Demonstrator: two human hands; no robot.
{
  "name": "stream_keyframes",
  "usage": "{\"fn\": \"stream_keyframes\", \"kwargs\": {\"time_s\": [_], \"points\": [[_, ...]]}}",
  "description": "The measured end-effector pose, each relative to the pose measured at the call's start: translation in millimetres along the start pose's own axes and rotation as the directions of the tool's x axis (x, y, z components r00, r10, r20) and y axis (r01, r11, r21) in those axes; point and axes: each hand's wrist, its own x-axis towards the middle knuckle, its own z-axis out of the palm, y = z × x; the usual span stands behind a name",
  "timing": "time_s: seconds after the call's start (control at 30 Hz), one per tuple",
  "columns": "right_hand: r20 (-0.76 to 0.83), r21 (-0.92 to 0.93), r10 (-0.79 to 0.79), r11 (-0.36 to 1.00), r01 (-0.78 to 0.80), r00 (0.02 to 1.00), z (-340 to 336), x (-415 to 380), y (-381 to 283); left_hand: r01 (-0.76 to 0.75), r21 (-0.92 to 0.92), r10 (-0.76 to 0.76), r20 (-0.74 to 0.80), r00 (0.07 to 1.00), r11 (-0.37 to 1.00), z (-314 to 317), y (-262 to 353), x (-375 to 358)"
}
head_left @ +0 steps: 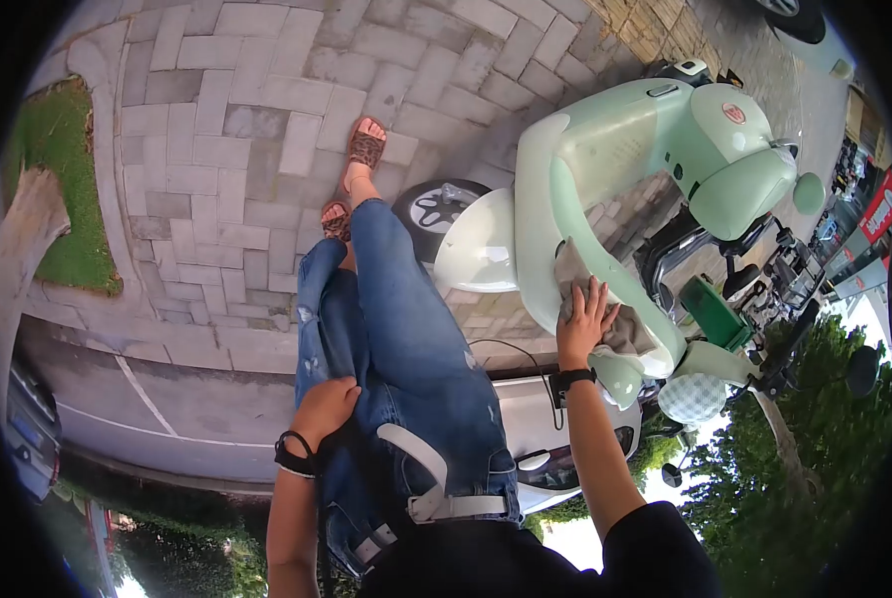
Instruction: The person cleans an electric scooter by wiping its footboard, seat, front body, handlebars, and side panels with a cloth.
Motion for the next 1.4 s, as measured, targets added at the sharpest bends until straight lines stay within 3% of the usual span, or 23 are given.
{"fn": "stream_keyframes", "kwargs": {"time_s": [0.07,0.13,0.23,0.27,0.33,0.37,0.43,0.47,0.53,0.67,0.8,0.87,0.9,1.0,1.07,1.13,1.27,1.4], "points": [[0.009,0.012,-0.129,0.992,0.129,0.992,6,10,-7,0.002,-0.037,-0.002,0.008,1.0,0.999,-21,15,9],[0.071,0.043,-0.1,0.994,0.097,0.992,5,21,-23,0.072,0.004,-0.072,0.024,0.997,0.997,-34,24,20],[0.171,0.029,-0.189,0.982,0.187,0.967,25,38,-40,0.09,0.276,-0.092,-0.005,0.996,0.957,-41,31,32],[0.186,0.029,-0.189,0.982,0.187,0.964,33,45,-42,0.095,0.274,-0.101,0.007,0.995,0.957,-42,38,38],[0.194,-0.018,-0.311,0.947,0.32,0.93,40,59,-50,0.314,0.316,-0.286,-0.132,0.949,0.895,-58,64,49],[0.236,-0.03,-0.344,0.932,0.361,0.909,43,67,-53,0.321,0.322,-0.298,-0.12,0.947,0.891,-67,75,54],[0.315,-0.011,-0.342,0.931,0.364,0.885,47,89,-61,0.406,0.338,-0.291,-0.34,0.894,0.849,-89,91,74],[0.392,-0.001,-0.336,0.931,0.366,0.856,49,100,-64,0.411,0.346,-0.295,-0.342,0.892,0.843,-95,93,80],[0.382,0.057,-0.316,0.946,0.319,0.868,57,118,-70,0.491,0.365,-0.331,-0.419,0.845,0.791,-104,94,90],[0.345,0.062,-0.14,0.99,0.127,0.928,67,152,-80,0.505,0.406,-0.283,-0.492,0.823,0.762,-137,102,123],[0.442,0.08,-0.12,0.992,0.094,0.889,83,184,-79,0.481,0.399,-0.371,-0.324,0.871,0.781,-179,132,142],[0.357,0.114,-0.158,0.986,0.125,0.92,105,210,-78,0.453,0.308,-0.346,-0.345,0.873,0.837,-192,145,162],[0.416,0.088,-0.152,0.988,0.127,0.897,103,226,-84,0.485,0.429,-0.356,-0.347,0.868,0.762,-190,152,170],[0.472,0.057,-0.193,0.98,0.188,0.86,119,265,-88,0.541,0.536,-0.359,-0.411,0.838,0.648,-192,171,195],[0.576,0.09,-0.222,0.974,0.209,0.787,125,290,-92,0.526,0.501,-0.338,-0.42,0.842,0.688,-196,182,205],[0.611,-0.107,-0.339,0.86,0.498,0.716,150,319,-94,0.498,0.517,-0.298,-0.423,0.856,0.696,-193,191,219],[0.626,0.044,-0.297,0.937,0.347,0.721,157,374,-82,0.548,0.558,-0.339,-0.439,0.832,0.623,-172,212,240],[0.562,-0.082,-0.185,0.957,0.277,0.806,145,443,-53,0.581,0.534,-0.393,-0.431,0.812,0.614,-168,221,251]]}}
